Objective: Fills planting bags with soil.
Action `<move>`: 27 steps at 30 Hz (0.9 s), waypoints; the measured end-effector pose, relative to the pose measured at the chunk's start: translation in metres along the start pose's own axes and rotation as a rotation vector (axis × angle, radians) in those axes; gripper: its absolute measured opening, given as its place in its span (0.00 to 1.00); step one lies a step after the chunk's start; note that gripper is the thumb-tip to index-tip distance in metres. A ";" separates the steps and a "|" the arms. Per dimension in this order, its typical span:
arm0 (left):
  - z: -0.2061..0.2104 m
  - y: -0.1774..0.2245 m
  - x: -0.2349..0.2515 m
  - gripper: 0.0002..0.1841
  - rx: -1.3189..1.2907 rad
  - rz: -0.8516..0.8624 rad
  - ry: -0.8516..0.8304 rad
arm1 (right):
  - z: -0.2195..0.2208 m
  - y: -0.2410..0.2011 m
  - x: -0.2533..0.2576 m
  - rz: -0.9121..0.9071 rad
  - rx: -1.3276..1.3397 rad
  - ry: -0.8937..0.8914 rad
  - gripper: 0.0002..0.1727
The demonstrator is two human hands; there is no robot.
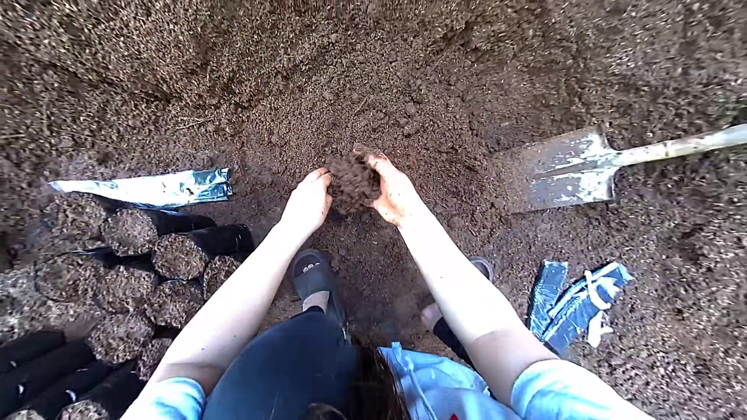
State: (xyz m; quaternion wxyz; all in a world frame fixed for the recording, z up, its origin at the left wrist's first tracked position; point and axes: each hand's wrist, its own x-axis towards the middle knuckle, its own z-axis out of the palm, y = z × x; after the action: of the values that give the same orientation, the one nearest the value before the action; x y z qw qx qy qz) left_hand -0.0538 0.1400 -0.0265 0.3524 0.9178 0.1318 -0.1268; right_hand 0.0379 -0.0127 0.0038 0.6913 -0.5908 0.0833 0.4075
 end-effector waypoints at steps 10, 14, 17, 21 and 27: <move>-0.004 -0.012 -0.006 0.24 -0.323 -0.105 -0.068 | 0.024 0.036 -0.011 -0.459 -1.412 0.029 0.20; -0.002 -0.020 -0.012 0.25 -0.357 -0.079 -0.056 | 0.030 0.047 -0.005 -0.497 -1.591 0.000 0.17; -0.006 -0.025 -0.016 0.27 -0.389 -0.027 0.003 | 0.016 0.024 -0.001 -0.471 -1.382 -0.094 0.20; -0.016 -0.039 -0.020 0.25 -0.257 -0.138 0.056 | -0.032 0.013 0.004 -0.310 -1.139 0.024 0.24; -0.016 -0.037 -0.011 0.29 -0.075 -0.269 -0.223 | -0.027 0.031 0.025 -0.088 -1.247 -0.099 0.29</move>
State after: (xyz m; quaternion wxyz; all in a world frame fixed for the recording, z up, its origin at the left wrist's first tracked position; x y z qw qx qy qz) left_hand -0.0747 0.1758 -0.0345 0.3788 0.8582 0.2184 -0.2689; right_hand 0.0432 -0.0256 -0.0421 0.2355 -0.8664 -0.2266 0.3776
